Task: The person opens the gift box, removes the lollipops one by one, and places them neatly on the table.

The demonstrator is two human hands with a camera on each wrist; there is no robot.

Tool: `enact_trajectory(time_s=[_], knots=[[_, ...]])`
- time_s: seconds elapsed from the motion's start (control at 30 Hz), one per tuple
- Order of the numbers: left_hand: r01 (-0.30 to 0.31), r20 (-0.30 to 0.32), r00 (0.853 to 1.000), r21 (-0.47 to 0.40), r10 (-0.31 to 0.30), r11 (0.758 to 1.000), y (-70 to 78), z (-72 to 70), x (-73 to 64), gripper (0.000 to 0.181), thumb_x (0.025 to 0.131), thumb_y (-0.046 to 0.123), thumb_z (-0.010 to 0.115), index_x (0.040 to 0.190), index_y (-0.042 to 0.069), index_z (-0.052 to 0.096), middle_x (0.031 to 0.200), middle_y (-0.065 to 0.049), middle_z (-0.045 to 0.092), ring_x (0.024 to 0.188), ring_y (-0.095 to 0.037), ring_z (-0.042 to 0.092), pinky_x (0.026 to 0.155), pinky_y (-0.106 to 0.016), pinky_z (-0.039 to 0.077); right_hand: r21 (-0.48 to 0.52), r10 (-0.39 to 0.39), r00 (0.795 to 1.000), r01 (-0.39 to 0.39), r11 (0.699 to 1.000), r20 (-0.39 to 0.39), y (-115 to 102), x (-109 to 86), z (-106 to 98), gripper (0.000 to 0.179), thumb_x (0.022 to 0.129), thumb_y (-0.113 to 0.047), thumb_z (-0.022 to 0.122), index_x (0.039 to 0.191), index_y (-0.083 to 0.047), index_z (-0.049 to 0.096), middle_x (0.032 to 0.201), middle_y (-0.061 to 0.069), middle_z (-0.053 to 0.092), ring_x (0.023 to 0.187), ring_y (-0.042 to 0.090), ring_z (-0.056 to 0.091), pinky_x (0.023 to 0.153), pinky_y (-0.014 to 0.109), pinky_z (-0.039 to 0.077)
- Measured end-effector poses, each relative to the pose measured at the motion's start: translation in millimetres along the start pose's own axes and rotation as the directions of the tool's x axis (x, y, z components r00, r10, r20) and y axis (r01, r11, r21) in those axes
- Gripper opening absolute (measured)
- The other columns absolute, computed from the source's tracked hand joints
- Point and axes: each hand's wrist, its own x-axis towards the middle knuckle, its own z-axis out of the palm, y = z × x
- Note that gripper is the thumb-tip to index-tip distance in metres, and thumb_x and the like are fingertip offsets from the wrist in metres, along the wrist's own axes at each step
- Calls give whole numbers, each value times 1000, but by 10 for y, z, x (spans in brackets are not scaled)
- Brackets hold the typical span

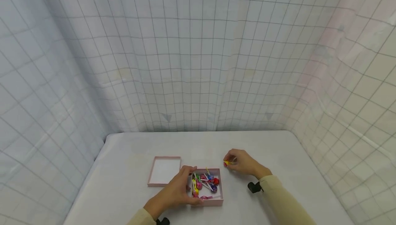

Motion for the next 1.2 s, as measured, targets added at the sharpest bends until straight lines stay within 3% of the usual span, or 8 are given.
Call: enact_trajectory(time_s=[0.37,0.6,0.77,1.07,1.2], knots=[[23,-8,1000,-9,-23,1000,15,24,-21,123,84,61,104,176,9,40,172,-15,50,160,-39,56,134,-67,45,-15,23,998,-22,1000,58,-31,60,-50,26,104,-11,89,128,-14,79,125,-5,80,116,14,74,112,46,67],[24,-18,1000,6,-24,1000,14,-1,-29,125,83,62,105,176,8,40,173,-16,50,154,-35,59,134,-65,47,-50,19,999,-17,999,40,-107,37,-129,31,102,-10,90,131,-14,80,128,-3,80,119,20,73,106,42,66],[29,-22,999,6,-29,1000,20,-21,-16,124,82,59,106,175,9,40,173,-15,50,144,-28,60,130,-62,53,-63,-6,1000,8,998,26,-185,-23,-148,32,105,-14,88,136,-14,79,132,-2,78,124,24,72,108,48,67],[17,-3,1000,-17,-17,1000,25,-2,-11,122,83,52,108,175,8,41,173,-17,50,145,-29,60,130,-63,53,-92,-110,992,116,989,69,-550,-66,-97,37,107,-13,86,143,-9,78,136,11,78,127,31,72,113,58,66],[14,3,1000,-11,-14,1000,20,-9,-6,121,84,51,107,175,8,40,171,-16,51,131,-22,60,114,-44,62,-119,-161,982,172,978,103,-761,-31,-86,36,109,-13,84,144,-11,78,139,9,78,127,30,73,109,53,68]])
